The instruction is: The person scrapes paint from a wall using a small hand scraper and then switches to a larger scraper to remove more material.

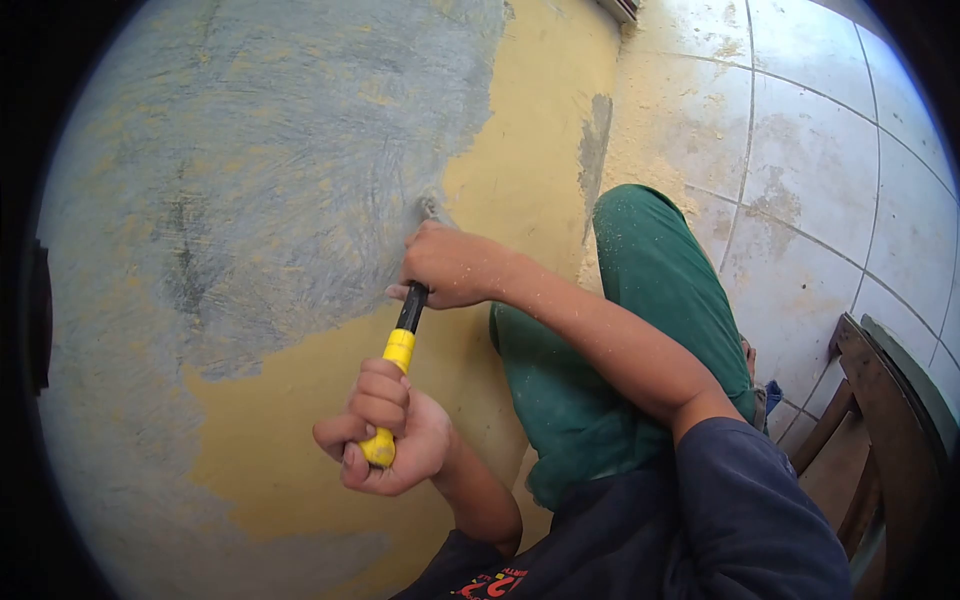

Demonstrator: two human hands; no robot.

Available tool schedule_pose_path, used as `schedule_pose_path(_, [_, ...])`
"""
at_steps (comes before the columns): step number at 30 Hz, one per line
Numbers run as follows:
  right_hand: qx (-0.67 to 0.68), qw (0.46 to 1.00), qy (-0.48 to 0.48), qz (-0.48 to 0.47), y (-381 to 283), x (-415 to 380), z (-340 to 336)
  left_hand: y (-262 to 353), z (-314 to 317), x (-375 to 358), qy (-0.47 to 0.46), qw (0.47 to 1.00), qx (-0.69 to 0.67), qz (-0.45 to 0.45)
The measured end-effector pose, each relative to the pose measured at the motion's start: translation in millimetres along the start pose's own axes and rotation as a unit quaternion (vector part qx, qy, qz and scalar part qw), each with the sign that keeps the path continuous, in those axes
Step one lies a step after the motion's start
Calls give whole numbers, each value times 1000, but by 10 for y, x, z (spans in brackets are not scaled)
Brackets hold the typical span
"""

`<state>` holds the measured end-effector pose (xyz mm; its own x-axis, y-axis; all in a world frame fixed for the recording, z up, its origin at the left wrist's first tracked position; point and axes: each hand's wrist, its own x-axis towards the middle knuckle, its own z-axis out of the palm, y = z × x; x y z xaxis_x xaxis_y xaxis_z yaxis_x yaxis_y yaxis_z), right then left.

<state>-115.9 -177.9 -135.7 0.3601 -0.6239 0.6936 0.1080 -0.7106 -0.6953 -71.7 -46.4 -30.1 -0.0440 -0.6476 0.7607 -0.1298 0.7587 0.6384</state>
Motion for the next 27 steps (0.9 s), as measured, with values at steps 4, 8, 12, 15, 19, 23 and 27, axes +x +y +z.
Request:
schedule_pose_path(4, [16, 1000, -8, -17, 35, -28, -26, 26, 108, -39, 9, 999, 29, 18])
schedule_pose_path(8, [-16, 1000, 0, -20, 70, -26, 17, -33, 105, 5, 31, 999, 27, -10])
schedule_pose_path(12, [35, 999, -6, -24, 33, -10, -2, -43, 140, 2, 40, 998, 47, 7])
schedule_pose_path(15, [-8, 999, -37, 37, 113, -11, -46, -57, 96, 26, 34, 999, 40, 5])
schedule_pose_path(19, [38, 999, 14, -28, -40, -34, 70, 132, 134, -19, 12, 998, 66, 19])
schedule_pose_path(23, [5, 1000, -14, -8, 16, -30, 40, -20, 42, 14, 15, 999, 46, -13])
schedule_pose_path(27, [23, 999, -6, -25, -136, -13, 24, 100, 103, -9, 25, 998, 45, 44])
